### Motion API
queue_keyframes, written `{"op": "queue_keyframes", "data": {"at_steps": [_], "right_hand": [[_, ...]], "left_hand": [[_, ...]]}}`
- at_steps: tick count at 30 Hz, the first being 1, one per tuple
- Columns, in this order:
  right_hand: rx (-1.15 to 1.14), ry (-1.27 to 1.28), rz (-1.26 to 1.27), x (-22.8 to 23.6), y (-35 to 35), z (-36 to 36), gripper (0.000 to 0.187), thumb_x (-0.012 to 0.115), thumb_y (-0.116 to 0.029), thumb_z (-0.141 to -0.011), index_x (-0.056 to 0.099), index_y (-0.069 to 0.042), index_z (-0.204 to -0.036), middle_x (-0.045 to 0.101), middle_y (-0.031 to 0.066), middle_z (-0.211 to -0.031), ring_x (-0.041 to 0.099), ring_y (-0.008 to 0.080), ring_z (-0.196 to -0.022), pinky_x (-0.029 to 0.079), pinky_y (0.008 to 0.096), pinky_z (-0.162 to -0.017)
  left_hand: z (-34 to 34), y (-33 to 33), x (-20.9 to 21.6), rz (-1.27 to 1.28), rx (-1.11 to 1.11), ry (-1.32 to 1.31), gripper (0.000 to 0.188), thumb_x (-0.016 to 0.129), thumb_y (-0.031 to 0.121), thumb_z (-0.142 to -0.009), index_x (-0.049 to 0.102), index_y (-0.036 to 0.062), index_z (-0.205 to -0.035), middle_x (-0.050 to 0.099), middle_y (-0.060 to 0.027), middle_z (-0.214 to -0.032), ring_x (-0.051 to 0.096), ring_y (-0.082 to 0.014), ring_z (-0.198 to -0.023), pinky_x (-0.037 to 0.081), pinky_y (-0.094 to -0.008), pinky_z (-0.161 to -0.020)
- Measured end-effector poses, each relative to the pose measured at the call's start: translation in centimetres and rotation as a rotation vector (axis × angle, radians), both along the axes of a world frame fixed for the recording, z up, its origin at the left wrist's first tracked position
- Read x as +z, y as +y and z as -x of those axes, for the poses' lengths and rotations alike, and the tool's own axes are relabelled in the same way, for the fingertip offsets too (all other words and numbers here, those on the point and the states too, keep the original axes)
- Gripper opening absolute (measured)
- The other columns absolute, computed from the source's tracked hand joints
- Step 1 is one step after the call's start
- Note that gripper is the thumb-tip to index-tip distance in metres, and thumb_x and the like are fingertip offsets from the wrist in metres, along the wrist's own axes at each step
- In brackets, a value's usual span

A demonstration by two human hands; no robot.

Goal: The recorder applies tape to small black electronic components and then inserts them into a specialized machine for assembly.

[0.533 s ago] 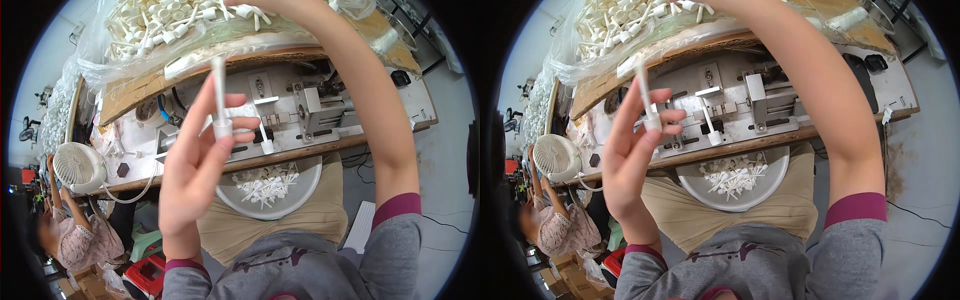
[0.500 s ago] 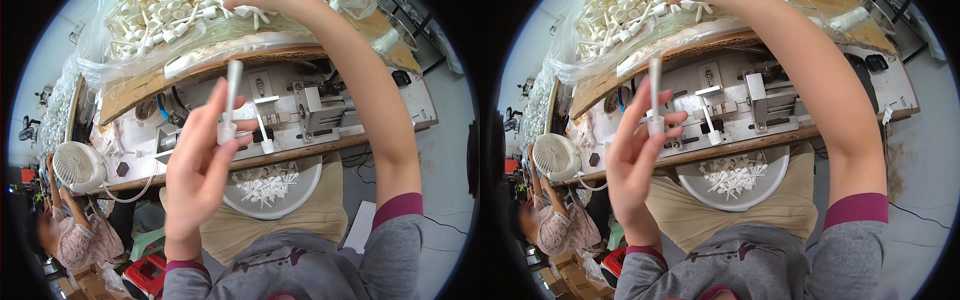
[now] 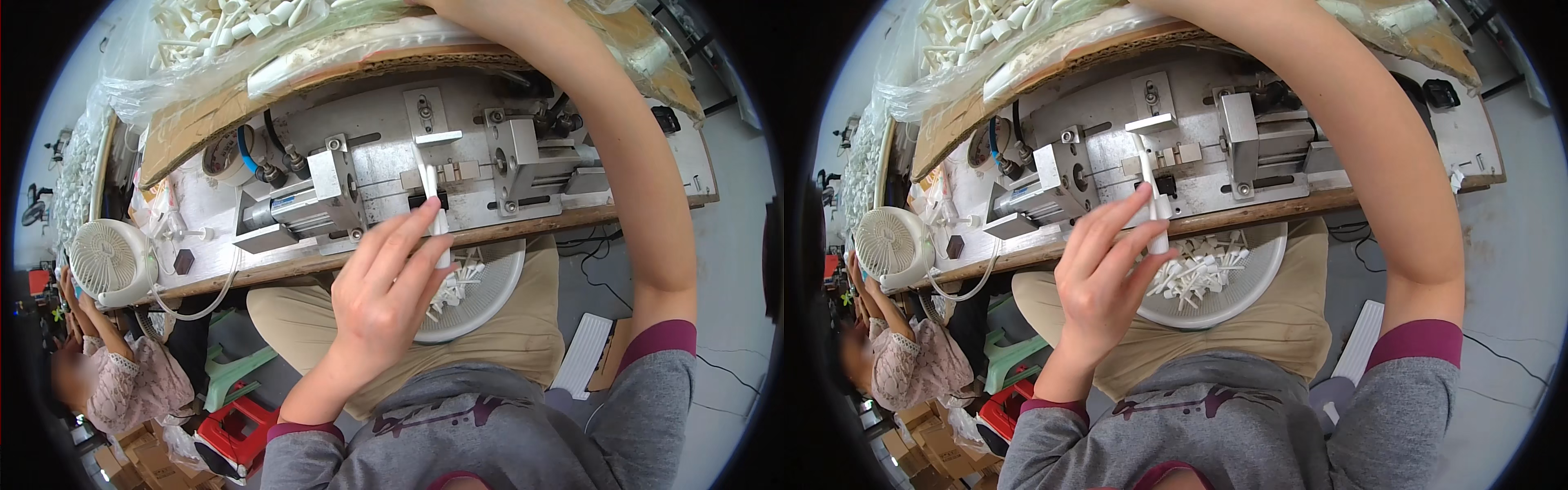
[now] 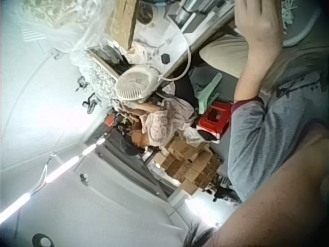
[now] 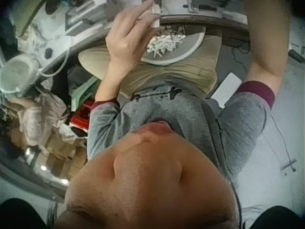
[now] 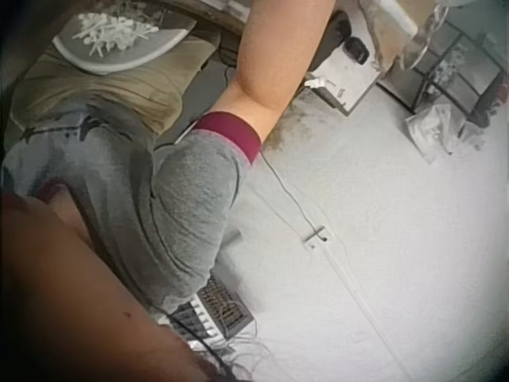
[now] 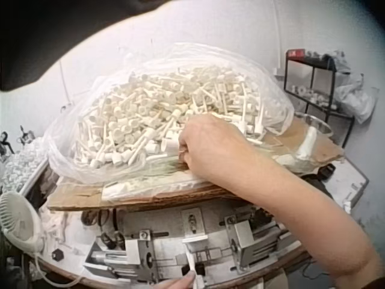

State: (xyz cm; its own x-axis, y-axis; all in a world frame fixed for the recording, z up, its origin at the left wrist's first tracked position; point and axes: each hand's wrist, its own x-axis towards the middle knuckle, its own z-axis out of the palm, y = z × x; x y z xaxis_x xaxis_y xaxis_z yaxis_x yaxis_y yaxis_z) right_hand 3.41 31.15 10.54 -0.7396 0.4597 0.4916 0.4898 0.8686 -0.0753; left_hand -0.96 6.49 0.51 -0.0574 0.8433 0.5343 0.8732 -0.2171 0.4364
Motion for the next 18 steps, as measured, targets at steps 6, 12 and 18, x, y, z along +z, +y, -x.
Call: {"op": "queue_keyframes", "data": {"at_steps": [6,12,18], "right_hand": [[-0.025,-0.008,0.065,0.0,-0.6,0.0,0.016,0.065,-0.010,-0.077,0.070,0.004,-0.081,0.065,0.0216,-0.084,0.064,0.0346,-0.084,0.051,0.0418,-0.077],[0.006,0.059,0.021,-0.8,-0.3,-0.3,0.016,0.065,-0.010,-0.077,0.070,0.004,-0.081,0.065,0.0210,-0.086,0.064,0.0341,-0.085,0.052,0.0417,-0.078],[-0.008,0.043,0.069,-0.6,-0.4,-0.5,0.019,0.065,-0.011,-0.078,0.069,0.004,-0.090,0.065,0.0206,-0.090,0.064,0.0336,-0.088,0.051,0.0414,-0.080]], "left_hand": [[-0.4,1.1,-3.1,-0.187,0.012,0.018,0.036,0.074,-0.004,-0.059,0.068,0.0003,-0.095,0.063,-0.0168,-0.109,0.064,-0.0295,-0.091,0.054,-0.0353,-0.074],[-0.4,1.5,-3.5,-0.227,0.030,0.031,0.039,0.072,-0.008,-0.058,0.067,-0.0015,-0.097,0.063,-0.0143,-0.095,0.064,-0.0281,-0.085,0.053,-0.0348,-0.071],[0.0,0.0,-2.4,-0.164,-0.056,-0.456,0.032,0.073,-0.009,-0.067,0.067,-0.0020,-0.097,0.062,-0.0142,-0.100,0.065,-0.0245,-0.090,0.058,-0.0312,-0.070]]}}
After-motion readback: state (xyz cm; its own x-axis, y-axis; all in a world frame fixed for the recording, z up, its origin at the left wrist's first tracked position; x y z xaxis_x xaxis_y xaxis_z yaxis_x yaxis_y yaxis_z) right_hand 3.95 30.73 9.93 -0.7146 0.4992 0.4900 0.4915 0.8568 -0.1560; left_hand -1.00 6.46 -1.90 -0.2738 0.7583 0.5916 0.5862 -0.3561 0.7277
